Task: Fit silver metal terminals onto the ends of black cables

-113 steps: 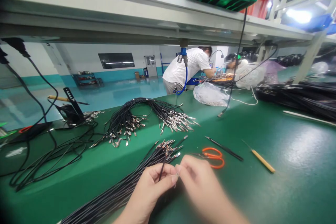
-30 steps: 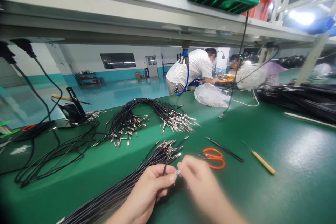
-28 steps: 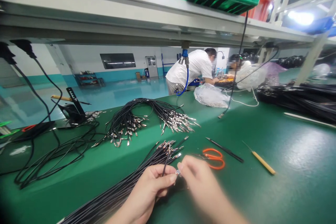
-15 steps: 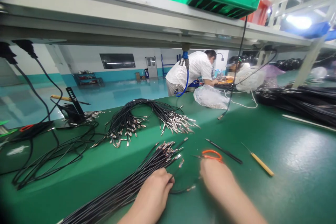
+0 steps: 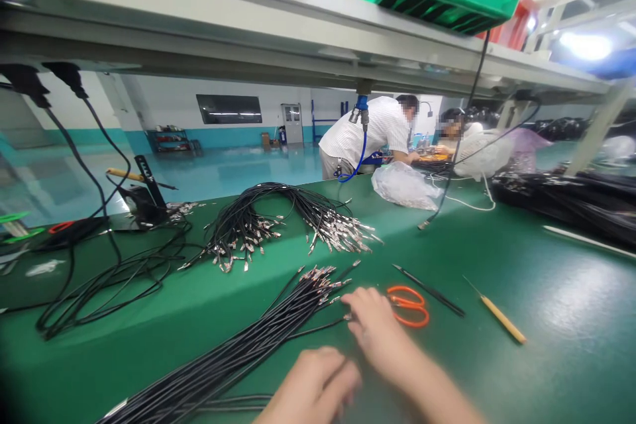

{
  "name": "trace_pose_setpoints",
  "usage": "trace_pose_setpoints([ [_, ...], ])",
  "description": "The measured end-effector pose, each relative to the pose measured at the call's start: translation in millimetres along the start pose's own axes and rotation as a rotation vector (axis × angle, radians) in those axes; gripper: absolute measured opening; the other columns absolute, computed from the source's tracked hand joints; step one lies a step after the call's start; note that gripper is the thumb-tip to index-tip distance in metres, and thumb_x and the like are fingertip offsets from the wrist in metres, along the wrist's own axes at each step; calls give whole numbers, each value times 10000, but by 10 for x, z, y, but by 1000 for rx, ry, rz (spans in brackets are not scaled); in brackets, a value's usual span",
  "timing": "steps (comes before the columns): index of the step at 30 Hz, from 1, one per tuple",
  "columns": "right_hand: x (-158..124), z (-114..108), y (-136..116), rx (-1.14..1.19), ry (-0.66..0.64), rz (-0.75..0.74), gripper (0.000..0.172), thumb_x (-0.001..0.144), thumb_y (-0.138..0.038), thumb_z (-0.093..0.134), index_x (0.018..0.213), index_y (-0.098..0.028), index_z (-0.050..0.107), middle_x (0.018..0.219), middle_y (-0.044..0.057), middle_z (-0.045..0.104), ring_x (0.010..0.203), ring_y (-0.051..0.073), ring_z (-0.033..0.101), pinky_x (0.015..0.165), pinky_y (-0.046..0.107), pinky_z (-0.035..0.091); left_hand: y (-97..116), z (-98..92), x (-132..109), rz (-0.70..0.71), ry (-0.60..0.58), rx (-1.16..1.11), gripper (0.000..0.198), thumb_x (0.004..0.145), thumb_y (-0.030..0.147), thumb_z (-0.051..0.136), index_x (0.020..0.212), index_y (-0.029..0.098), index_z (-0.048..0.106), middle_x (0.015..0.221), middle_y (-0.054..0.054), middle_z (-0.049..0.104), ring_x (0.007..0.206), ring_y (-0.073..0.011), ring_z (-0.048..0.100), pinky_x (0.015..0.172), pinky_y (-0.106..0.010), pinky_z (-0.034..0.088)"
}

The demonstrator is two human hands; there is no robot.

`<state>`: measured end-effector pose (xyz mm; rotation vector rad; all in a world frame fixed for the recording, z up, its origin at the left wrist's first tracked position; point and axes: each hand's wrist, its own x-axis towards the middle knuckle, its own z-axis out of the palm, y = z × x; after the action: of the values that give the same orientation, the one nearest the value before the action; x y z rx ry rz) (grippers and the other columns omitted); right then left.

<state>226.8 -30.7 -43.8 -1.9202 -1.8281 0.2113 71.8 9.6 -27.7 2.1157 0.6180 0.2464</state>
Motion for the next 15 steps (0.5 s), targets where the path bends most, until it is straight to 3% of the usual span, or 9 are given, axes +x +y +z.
trace_pose_setpoints([
  [3,19,-27,-2,67,3,52,130,793,-95,442,793,-172,546,822,51,543,825,200,467,752,344,375,-3,-62,19,114,307,133,261,834,143,362,796,145,620,819,-61,567,758,-161,519,706,-252,385],
  [5,9,-77,4,169,9,50,115,811,-134,454,720,-173,514,772,28,523,781,180,472,709,301,375,-29,-115,27,129,388,175,210,806,109,422,874,172,610,915,-58,557,815,-166,516,742,-259,384],
  [10,-59,-283,-56,497,-2,46,124,845,-219,456,745,-184,520,762,-7,514,751,144,484,685,242,367,-75,-203,53,155,402,244,161,714,106,589,803,233,631,813,8,598,792,-179,490,714,-271,372],
  [15,-83,-367,-151,558,46,37,173,853,-264,450,718,-179,519,748,-5,517,752,146,488,700,241,359,-60,-226,94,144,403,-11,76,719,151,575,711,189,640,748,-11,607,759,-170,503,713,-259,363],
])
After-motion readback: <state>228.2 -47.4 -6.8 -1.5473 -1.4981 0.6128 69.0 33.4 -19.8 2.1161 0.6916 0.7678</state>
